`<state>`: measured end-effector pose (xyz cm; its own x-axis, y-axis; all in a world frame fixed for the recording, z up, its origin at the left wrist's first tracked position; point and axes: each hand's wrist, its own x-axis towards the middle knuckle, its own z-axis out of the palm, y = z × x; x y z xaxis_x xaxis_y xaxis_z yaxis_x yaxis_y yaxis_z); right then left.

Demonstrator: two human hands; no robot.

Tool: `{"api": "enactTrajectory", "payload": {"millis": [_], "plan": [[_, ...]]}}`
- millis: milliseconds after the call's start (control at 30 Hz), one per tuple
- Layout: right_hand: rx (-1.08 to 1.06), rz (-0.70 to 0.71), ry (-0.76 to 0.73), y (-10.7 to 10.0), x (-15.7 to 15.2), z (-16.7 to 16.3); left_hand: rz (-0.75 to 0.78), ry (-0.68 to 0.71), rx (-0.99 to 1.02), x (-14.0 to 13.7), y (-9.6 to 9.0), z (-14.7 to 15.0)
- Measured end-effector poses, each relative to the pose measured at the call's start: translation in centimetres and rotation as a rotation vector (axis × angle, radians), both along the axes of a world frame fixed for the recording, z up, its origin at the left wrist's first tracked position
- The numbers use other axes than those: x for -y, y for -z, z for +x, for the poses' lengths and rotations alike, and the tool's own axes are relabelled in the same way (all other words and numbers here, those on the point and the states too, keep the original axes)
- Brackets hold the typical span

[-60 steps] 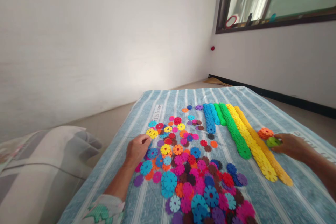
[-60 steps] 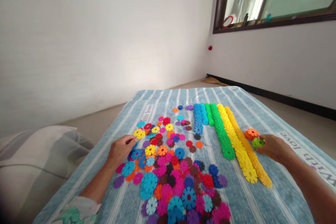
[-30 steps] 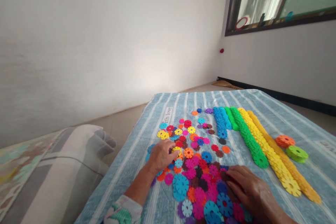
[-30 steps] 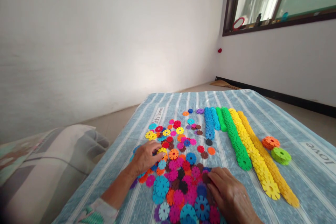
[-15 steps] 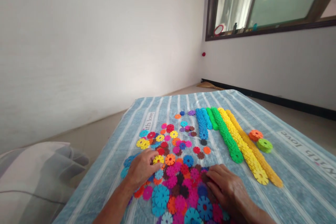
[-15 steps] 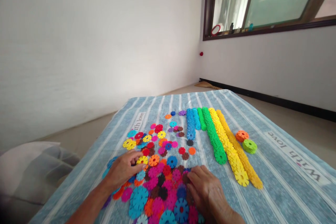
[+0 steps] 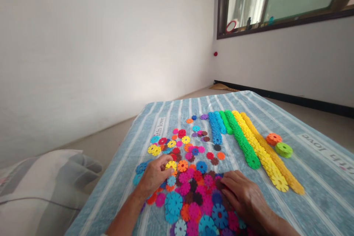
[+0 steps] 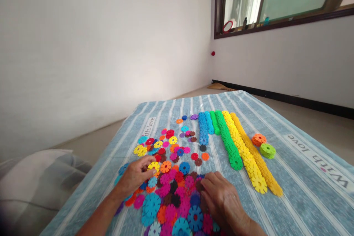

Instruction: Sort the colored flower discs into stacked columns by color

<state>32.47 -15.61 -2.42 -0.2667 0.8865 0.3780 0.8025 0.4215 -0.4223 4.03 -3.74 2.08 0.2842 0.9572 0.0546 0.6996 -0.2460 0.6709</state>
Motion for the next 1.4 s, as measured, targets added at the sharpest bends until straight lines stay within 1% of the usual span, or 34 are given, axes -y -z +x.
{"api": "enactTrajectory", "payload": {"millis": [67,133,233,367,500,633,767,933,1167,1400], "plan": [[0.007,0.003,-0.018,0.6,0.0,0.2,0.002,-0.023,0.051,-0.2,0.2,-0.3],[0.012,0.006,-0.042,1.2,-0.1,0.4,0.034,-0.09,0.082,-0.6,0.3,-0.7],[0.006,0.05,-0.036,2.0,-0.3,0.7,0.098,-0.189,0.089,-1.3,0.3,-1.2],[0.005,0.11,-0.069,2.3,-0.5,0.9,0.161,-0.201,0.086,-2.4,-0.3,-1.1],[0.006,0.128,-0.056,2.2,-0.5,0.7,0.211,-0.162,0.013,-3.9,-0.7,-0.1],[0.011,0.125,-0.06,2.1,-0.5,0.7,0.218,-0.101,-0.045,-5.7,-0.7,1.9],[0.026,0.107,-0.084,2.2,-0.7,0.9,0.212,0.015,-0.191,-7.7,-0.7,4.5],[0.014,0.122,-0.087,2.2,-1.0,0.9,0.199,0.154,-0.311,-9.8,-1.3,7.0],[-0.018,0.176,-0.054,1.6,-0.8,0.3,0.204,0.182,-0.458,-10.9,-1.8,7.7],[0.01,0.105,-0.06,1.2,-0.7,0.2,0.135,0.198,-0.481,-10.9,-2.1,8.1]]}}
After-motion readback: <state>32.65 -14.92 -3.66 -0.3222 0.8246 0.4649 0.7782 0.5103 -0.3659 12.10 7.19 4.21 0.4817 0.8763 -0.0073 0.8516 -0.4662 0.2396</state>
